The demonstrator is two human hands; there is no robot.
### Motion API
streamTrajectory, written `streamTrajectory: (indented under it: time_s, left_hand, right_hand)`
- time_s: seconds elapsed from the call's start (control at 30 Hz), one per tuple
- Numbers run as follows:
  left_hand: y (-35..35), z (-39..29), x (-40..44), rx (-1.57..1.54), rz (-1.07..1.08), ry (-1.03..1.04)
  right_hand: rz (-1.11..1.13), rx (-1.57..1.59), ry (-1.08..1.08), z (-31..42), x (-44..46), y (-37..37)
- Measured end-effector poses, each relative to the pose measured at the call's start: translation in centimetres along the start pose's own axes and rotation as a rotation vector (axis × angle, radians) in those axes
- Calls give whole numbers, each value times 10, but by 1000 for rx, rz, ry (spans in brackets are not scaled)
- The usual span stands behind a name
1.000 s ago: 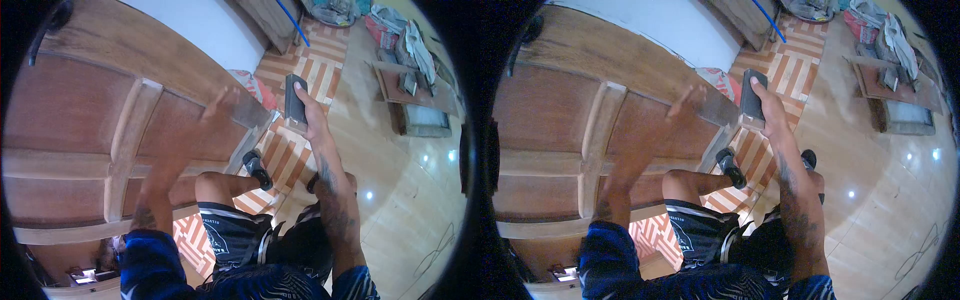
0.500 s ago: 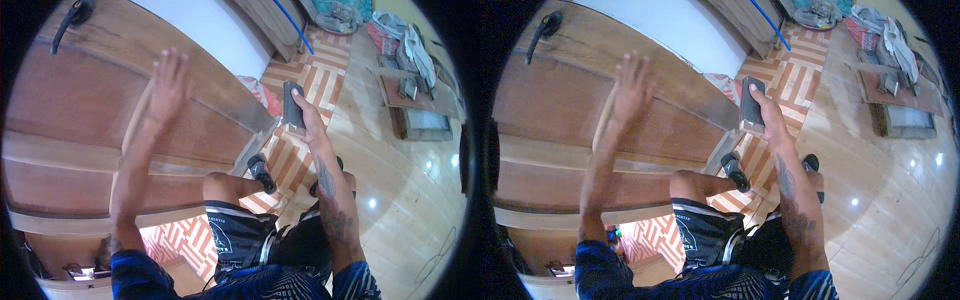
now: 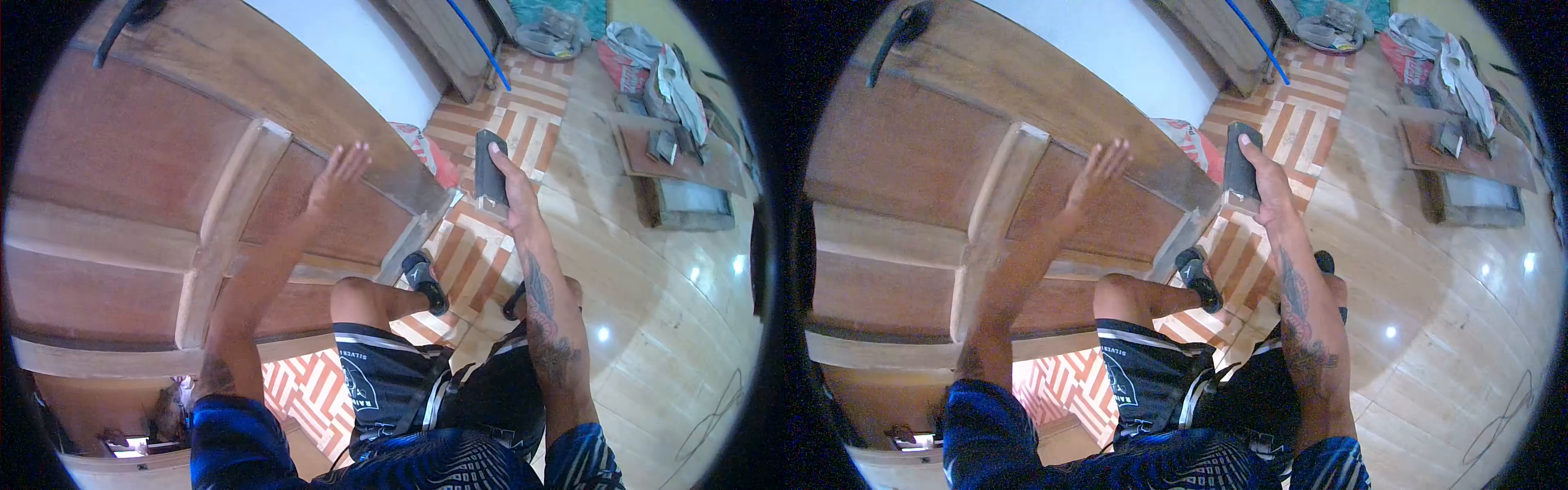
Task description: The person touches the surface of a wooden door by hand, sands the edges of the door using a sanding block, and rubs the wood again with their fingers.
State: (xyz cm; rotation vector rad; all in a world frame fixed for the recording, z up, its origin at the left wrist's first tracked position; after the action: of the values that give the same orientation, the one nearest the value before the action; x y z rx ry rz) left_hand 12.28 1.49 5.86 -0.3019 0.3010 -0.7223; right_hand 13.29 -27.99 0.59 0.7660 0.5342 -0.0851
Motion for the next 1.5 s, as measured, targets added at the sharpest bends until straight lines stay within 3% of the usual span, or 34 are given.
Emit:
streamTrajectory:
  time_s: [0.1, 0.23, 0.43, 0.6, 0.7, 0.8, 1.0, 1.2, 1.4, 1.5]
  left_hand:
    - [-7, -53, -18, -332, 172, 24]
    - [-34, -76, -31, -631, 106, -189]
    - [-56, 2, -37, -486, -81, -407]
    - [-70, 76, -32, -282, 37, -534]
    - [-52, 64, -34, 0, 82, -374]
    - [-37, 41, -33, -84, 66, -312]
    - [-25, 9, -23, 112, 114, -198]
    - [-46, 36, -30, -151, 211, -337]
    - [-70, 90, -43, -49, 181, -434]
    - [-76, 102, -46, -193, -13, -539]
  right_hand:
    - [-8, -14, -7, 4, -2, 0]
    - [49, 14, 38, -2, -5, 8]
    - [93, 22, 100, -22, 0, 25]
    - [75, 34, 100, -24, -2, 26]
    - [67, 25, 110, -21, -6, 26]
    - [91, 44, 77, -24, 3, 24]
    - [50, -22, 27, -21, 4, 17]
    - [46, -51, 32, -16, -2, 22]
    - [73, -35, 48, -21, -5, 27]
    - [93, -14, 81, -22, -3, 24]
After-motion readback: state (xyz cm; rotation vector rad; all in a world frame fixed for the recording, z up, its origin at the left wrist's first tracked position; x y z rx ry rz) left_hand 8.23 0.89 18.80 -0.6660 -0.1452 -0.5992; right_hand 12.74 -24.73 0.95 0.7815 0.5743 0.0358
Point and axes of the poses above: each hand's wrist, its own x-axis towards the middle knuckle, its own y-axis out of the palm, z = x × y, the point moved 8 cm from there along x, towards the middle knuckle, and after that the axes turned 15 degrees about -z, right-handed, at the moved point
